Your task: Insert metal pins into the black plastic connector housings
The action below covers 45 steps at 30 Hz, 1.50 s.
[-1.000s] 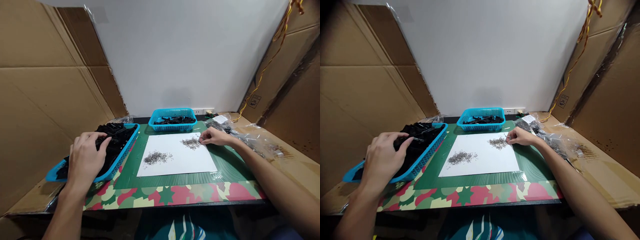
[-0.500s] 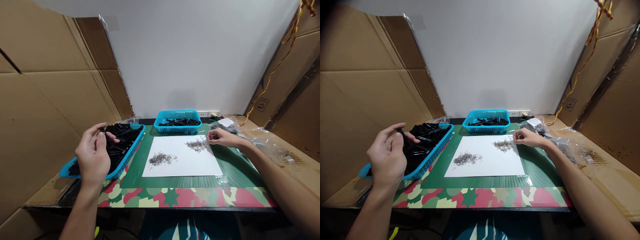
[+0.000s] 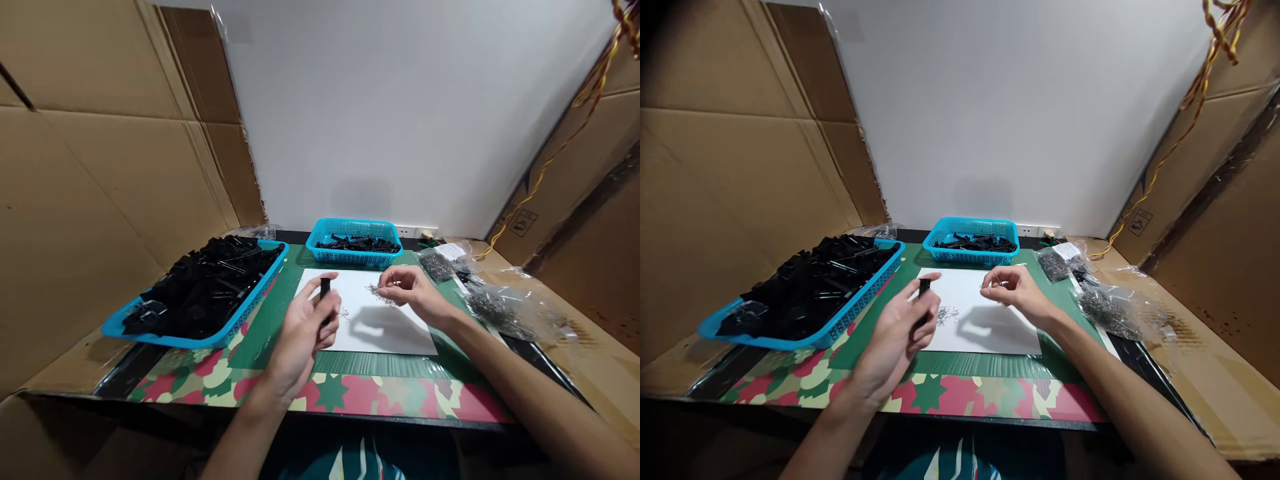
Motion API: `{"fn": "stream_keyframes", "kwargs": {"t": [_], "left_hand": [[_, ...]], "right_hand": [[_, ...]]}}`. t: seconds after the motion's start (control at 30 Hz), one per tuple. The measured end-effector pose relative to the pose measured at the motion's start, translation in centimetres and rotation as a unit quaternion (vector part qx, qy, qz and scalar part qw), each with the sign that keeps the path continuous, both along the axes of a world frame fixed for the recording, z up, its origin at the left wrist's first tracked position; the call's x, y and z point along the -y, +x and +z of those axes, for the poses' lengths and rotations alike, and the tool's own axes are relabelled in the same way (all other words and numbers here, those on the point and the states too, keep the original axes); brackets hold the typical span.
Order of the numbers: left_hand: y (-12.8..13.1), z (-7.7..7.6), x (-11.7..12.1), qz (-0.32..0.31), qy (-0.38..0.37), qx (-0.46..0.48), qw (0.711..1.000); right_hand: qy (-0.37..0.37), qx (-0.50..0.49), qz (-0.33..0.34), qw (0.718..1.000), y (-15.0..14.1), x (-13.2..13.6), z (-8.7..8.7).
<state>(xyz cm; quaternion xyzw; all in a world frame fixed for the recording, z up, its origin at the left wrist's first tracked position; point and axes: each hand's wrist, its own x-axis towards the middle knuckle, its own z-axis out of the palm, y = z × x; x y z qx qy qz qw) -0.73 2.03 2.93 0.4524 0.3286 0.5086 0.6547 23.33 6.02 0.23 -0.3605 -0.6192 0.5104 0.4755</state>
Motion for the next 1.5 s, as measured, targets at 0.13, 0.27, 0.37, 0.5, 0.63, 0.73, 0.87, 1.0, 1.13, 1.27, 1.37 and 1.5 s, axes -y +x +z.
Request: {"fn": "stream_keyframes", "kwargs": {"t": [0.13, 0.27, 0.37, 0.5, 0.63, 0.73, 0.87, 1.0, 1.13, 1.27, 1.37, 1.5], "left_hand": [[1.5, -1.0, 0.2, -0.034, -0.027, -0.019, 0.999], [2.0, -1.3, 0.7, -0.080, -0.049, -0.025, 0.995], [2.1, -1.4, 0.9, -0.084, -0.055, -0.021, 0.995], [2.2, -1.5, 1.1, -0.068, -0.058, -0.027, 0.996], [2.1, -1.7, 1.0, -0.039, -0.038, -0.045, 0.997], [2.1, -1.9, 0.8, -0.029, -0.023, -0.049, 0.998], [2.1, -2.1, 0.6, -0.032, -0.019, -0.049, 0.998], [2.1, -2.0, 0.7, -0.030, -0.027, -0.052, 0.998], [2.0, -1.9, 0.8, -0.040, -0.032, -0.049, 0.997], [1.9, -1.8, 0.9, -0.058, -0.035, -0.047, 0.997], [1.6, -1.7, 0.9, -0.065, -0.033, -0.038, 0.997], [1.4, -1.5, 1.3, -0.067, -0.039, -0.033, 0.996]], "right_hand": [[-0.015, -0.085, 0.017, 0.996, -2.2, 1.1, -0.3], [-0.028, -0.107, 0.035, 0.993, -3.1, 1.6, -0.5], [-0.019, -0.090, 0.049, 0.995, -3.2, 1.7, -0.6], [0.010, -0.066, 0.062, 0.996, -3.0, 1.8, -0.3], [0.041, -0.029, 0.038, 0.998, -3.1, 2.2, 0.3], [0.042, -0.011, 0.025, 0.999, -3.2, 2.4, 0.6], [0.046, 0.000, 0.021, 0.999, -3.2, 2.5, 0.6], [0.062, 0.012, 0.021, 0.998, -3.2, 2.5, 0.5], [0.101, 0.017, 0.015, 0.995, -3.2, 2.6, 0.8], [0.151, 0.035, -0.014, 0.988, -3.1, 2.8, 1.1], [0.170, 0.039, -0.044, 0.984, -3.0, 3.0, 1.1], [0.188, 0.043, -0.075, 0.978, -3.2, 3.3, 1.1]]}}
